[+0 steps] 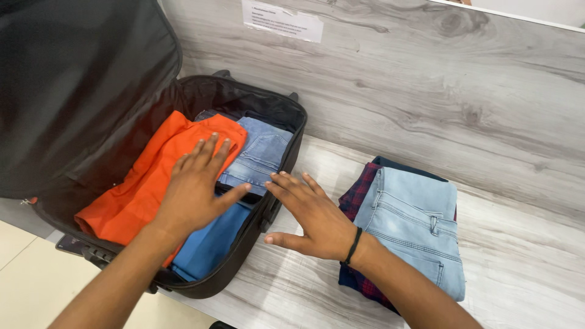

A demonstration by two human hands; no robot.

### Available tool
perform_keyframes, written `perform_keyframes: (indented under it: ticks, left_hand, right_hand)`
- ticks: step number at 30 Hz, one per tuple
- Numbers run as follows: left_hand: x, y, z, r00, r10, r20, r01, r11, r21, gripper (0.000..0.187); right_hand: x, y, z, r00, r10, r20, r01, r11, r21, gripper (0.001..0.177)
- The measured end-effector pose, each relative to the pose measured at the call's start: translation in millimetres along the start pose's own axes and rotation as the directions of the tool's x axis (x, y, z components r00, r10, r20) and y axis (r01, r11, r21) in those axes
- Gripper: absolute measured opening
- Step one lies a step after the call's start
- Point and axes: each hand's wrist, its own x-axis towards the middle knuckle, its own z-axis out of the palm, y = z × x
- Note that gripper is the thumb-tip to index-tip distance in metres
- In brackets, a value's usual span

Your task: The person removes folded clothes from an open suitcase and stacks them on the floor. They take out light blue jeans, orange shorts, dark blue jeans, and a striped shirt one by one, placing each on a growing pile next to the suitcase.

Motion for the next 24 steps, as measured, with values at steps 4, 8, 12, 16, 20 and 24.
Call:
perform_keyframes:
  ticks: [4, 8, 12, 16, 20, 24]
  left_hand:
    - [0.9, -50.6, 5.8, 0.989, -0.139, 0.04, 0.138, 0.99, 0.03, 0.094]
    - [-0.8, -93.3, 17.8, 0.973, -0.213, 0.088, 0.204, 0.974, 0.098, 0.094]
    - [1.8, -124.2, 31.1, 0.941, -0.296, 0.166, 0.27, 0.949, 0.162, 0.095]
    - [7.8, -143.9, 38.3, 0.878, -0.377, 0.294, 0.308, 0.917, 0.254, 0.089]
    - [16.1, -163.2, 37.9, 0.795, -0.447, 0.409, 0.309, 0.88, 0.361, 0.087]
    - [24.8, -184.9, 36.8, 0.707, -0.53, 0.469, 0.35, 0.838, 0.419, 0.086]
  right_hand:
    - [25.9, -1.8, 7.9, 0.999, -0.037, 0.035, 0.036, 0.999, 0.025, 0.093]
    - [57.2, 2.8, 23.0, 0.996, -0.045, 0.077, 0.04, 0.998, 0.058, 0.094]
    - [94.0, 14.2, 44.9, 0.994, -0.002, 0.106, -0.006, 0.997, 0.076, 0.099]
    - [128.7, 27.2, 68.1, 0.983, 0.113, 0.142, -0.119, 0.992, 0.037, 0.1]
    - [159.2, 37.0, 83.5, 0.969, 0.202, 0.141, -0.206, 0.979, 0.012, 0.101]
    - [187.7, 45.0, 94.3, 0.86, 0.448, 0.244, -0.448, 0.892, -0.059, 0.089]
